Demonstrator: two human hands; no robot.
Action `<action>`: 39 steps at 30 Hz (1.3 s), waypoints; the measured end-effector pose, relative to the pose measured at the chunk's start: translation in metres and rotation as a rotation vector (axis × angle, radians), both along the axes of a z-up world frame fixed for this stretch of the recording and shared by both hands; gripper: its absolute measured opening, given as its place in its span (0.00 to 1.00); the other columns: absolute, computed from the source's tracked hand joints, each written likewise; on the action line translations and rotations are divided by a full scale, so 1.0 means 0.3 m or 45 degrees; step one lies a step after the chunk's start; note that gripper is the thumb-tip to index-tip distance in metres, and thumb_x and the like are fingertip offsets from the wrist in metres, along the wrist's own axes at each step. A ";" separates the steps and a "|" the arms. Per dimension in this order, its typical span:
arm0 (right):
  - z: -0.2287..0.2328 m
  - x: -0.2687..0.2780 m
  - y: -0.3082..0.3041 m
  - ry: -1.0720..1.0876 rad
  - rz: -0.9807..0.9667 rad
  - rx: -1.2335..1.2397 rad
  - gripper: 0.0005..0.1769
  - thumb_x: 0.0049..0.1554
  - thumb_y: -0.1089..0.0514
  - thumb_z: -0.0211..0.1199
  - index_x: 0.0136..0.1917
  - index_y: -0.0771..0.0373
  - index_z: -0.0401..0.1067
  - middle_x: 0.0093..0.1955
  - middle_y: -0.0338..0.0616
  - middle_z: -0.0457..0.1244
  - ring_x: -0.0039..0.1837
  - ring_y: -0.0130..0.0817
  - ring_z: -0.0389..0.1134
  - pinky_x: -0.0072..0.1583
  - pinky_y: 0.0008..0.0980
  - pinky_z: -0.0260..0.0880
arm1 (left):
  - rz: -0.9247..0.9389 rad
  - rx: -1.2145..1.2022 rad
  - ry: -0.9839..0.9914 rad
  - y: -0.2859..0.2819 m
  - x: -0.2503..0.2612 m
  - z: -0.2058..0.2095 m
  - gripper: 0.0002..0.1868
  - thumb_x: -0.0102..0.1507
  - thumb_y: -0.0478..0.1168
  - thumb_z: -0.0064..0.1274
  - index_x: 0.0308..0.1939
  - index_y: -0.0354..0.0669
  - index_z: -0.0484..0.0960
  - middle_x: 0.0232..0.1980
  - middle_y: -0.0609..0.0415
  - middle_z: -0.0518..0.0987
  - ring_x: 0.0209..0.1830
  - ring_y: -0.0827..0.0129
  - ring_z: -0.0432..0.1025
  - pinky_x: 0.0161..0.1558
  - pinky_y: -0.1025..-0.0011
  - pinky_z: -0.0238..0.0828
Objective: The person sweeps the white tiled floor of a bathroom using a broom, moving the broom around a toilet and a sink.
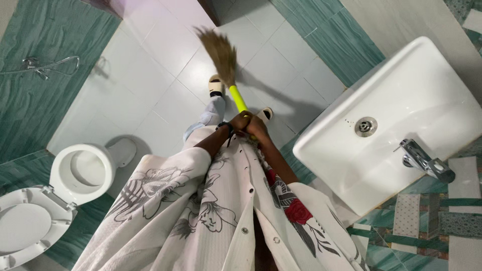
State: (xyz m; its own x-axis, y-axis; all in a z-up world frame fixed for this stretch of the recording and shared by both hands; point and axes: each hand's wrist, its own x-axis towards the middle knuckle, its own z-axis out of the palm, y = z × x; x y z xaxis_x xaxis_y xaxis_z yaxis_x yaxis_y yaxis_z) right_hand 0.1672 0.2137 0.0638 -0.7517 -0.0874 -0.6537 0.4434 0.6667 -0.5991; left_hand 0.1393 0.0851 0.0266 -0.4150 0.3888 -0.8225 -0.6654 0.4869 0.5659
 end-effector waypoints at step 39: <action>0.312 -0.191 -0.749 -0.435 -0.706 -0.721 0.46 0.48 0.74 0.58 0.73 0.41 0.48 0.36 0.46 0.64 0.27 0.31 0.62 0.27 0.32 0.63 | 0.246 0.244 0.371 -0.661 -0.202 0.066 0.33 0.71 0.50 0.48 0.78 0.45 0.61 0.61 0.37 0.78 0.49 0.63 0.77 0.47 0.68 0.78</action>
State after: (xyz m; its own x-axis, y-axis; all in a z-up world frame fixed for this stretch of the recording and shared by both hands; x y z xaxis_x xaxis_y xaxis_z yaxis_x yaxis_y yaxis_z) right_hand 0.1100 -0.0109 0.1575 -0.5522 -0.1473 -0.8206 0.8330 -0.0577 -0.5502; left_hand 0.0787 -0.1133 0.0464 -0.7008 0.4157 -0.5797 -0.5328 0.2354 0.8129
